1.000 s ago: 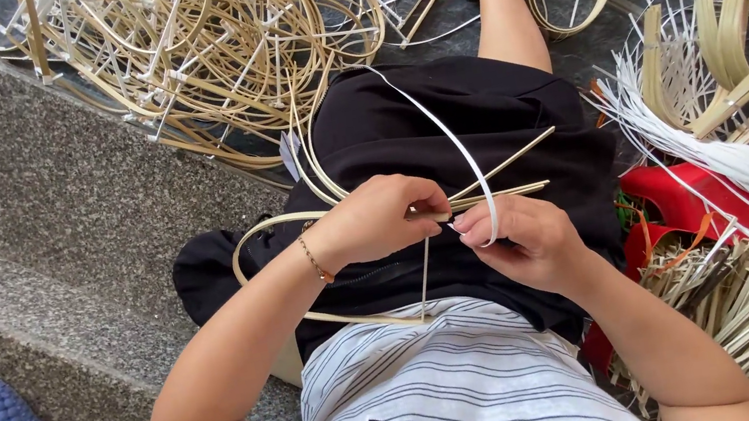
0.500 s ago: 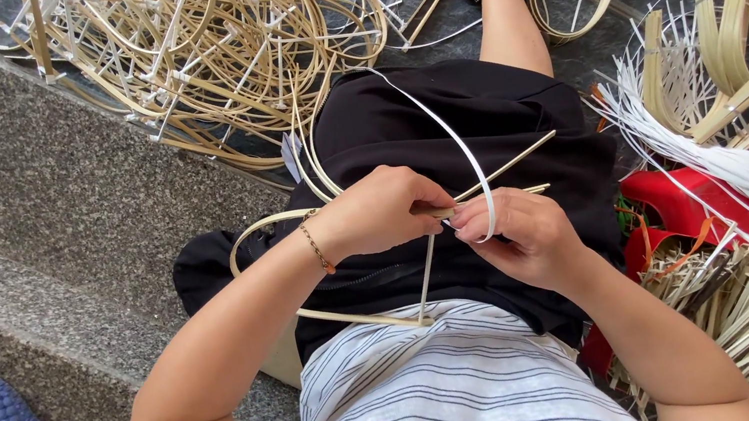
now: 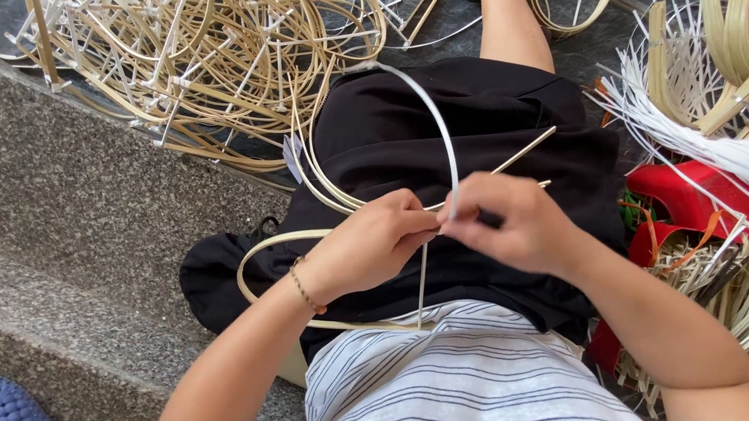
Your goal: The person wraps a white plastic strip around a bundle of bamboo strips and ties it into a knot by hand. They then use green shears to trim the excess plastic before setting the bundle aside.
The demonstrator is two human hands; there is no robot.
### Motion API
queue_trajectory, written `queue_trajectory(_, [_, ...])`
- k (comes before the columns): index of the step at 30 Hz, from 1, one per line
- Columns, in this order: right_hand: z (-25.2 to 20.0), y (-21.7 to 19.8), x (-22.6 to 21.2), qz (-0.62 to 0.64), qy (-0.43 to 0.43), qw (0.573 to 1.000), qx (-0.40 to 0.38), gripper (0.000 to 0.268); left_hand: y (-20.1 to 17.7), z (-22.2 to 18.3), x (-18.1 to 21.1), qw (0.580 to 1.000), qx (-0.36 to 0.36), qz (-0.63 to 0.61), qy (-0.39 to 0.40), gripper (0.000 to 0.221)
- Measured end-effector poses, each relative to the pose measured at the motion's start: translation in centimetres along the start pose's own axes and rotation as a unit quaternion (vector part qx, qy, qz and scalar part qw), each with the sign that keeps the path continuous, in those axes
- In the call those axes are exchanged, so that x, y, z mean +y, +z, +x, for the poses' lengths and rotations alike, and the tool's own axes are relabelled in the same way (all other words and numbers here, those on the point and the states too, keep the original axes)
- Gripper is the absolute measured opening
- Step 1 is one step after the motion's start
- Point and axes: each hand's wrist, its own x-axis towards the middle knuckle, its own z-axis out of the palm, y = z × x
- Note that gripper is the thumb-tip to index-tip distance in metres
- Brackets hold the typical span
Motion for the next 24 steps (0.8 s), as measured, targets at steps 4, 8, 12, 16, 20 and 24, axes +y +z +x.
queue_trajectory(4, [2.2,0.3,1.7,0.233,0.185,0.955,0.011,0.008,-1.0,-0.6,2.9,0.978,0.031,-0.131,-0.161,0.025])
queue_trajectory(8, [3.1,2.1,5.0,0.176,0.302,0.933,-0.091,0.016,-1.6,-1.0,3.7,0.991,0.024,-0.068,-0.111,0.022])
queue_trajectory(12, [1.5,3.2,1.9,-0.031,0.218,0.975,0.032,0.018,-1.4,-1.5,2.0,0.996,0.044,-0.040,-0.067,0.017])
queue_trajectory(16, [-2.4,4.6,0.3,-0.004,0.134,0.984,0.116,0.014,-1.5,-1.0,2.2,0.988,0.044,-0.059,-0.133,0.018])
queue_trajectory(20, [-2.8,5.1,1.2,-0.020,0.048,0.987,0.153,0.026,-1.4,-0.8,2.1,0.991,0.040,-0.065,-0.106,0.017])
queue_trajectory(24, [-0.3,4.1,1.4,-0.028,-0.034,0.996,0.081,0.041,-1.7,-0.8,2.7,0.993,0.034,-0.030,-0.113,0.018])
